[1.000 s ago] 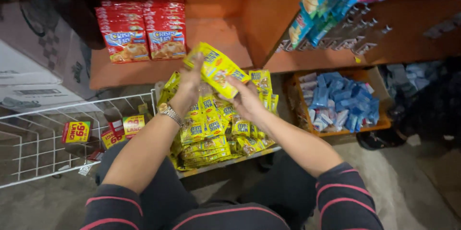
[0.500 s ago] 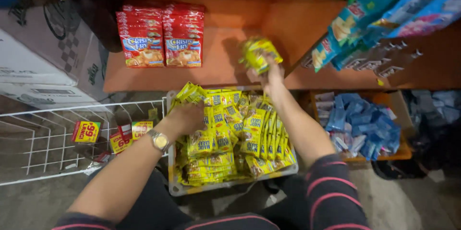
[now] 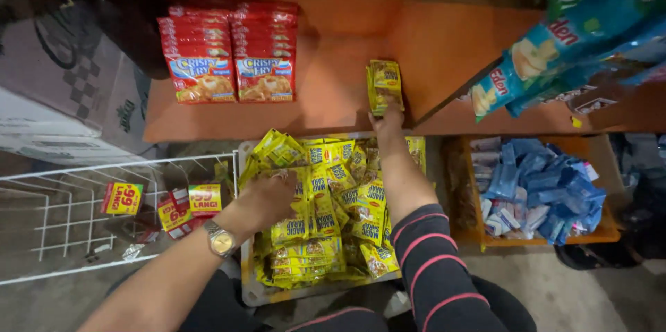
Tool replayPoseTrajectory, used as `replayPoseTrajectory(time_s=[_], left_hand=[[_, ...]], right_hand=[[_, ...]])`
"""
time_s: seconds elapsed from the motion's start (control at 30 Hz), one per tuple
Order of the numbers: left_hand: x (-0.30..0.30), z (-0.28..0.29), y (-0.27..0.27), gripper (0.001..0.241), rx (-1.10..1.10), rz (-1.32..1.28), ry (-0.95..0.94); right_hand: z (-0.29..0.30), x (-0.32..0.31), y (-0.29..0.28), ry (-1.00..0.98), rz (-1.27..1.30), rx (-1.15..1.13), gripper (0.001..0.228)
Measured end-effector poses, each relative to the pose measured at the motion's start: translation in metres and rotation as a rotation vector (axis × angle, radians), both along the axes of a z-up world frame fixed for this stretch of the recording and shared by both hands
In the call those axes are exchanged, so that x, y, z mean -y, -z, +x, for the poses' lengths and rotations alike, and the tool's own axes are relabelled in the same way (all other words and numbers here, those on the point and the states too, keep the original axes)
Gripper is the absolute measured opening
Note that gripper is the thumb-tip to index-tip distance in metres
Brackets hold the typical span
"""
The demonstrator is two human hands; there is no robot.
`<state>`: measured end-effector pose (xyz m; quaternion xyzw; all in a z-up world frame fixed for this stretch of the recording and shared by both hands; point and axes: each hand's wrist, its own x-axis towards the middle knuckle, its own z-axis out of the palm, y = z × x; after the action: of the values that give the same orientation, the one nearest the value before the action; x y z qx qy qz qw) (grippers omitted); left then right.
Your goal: Organizing and sorting various seasoning and condiment packets on retail store shelves.
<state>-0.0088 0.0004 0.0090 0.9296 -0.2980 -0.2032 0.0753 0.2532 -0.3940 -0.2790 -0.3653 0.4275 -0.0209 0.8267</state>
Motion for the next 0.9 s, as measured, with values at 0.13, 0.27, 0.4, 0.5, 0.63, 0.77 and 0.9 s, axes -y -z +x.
replayPoseTrajectory(time_s=[0.13, 0.27, 0.4, 0.5, 0.63, 0.77, 0.9], left_hand=[[0.000, -0.003, -0.008, 0.076, -0.078, 0.102, -0.069], [-0.002, -0.007, 0.003, 0.069, 0.028, 0.008, -0.079], [-0.002, -0.007, -0.005, 0.085, 0.000, 0.013, -0.075], [-0.002, -0.006, -0.011, 0.084, -0.113, 0.122, -0.091], [-0.005, -0.007, -0.013, 0.090, -0.082, 0.126, -0.065], [-0.008, -0.008, -0.004, 0.086, -0.074, 0.141, -0.081], [-0.015, -0.004, 0.007, 0.087, -0.054, 0.129, -0.014]], right_hand=[[0.002, -0.003, 0.001, 0.145, -0.029, 0.022, 0.050], [0.027, -0.015, -0.006, 0.208, -0.068, 0.049, 0.053], [0.030, -0.006, -0.016, 0.200, -0.084, -0.001, 0.050], [0.023, -0.035, -0.070, 0.139, -0.127, 0.015, 0.049], [0.029, -0.051, -0.094, 0.055, -0.179, 0.035, 0.047], [0.029, -0.067, -0.110, -0.029, -0.229, 0.048, 0.046], [0.034, -0.076, -0.120, -0.109, -0.287, 0.061, 0.046]])
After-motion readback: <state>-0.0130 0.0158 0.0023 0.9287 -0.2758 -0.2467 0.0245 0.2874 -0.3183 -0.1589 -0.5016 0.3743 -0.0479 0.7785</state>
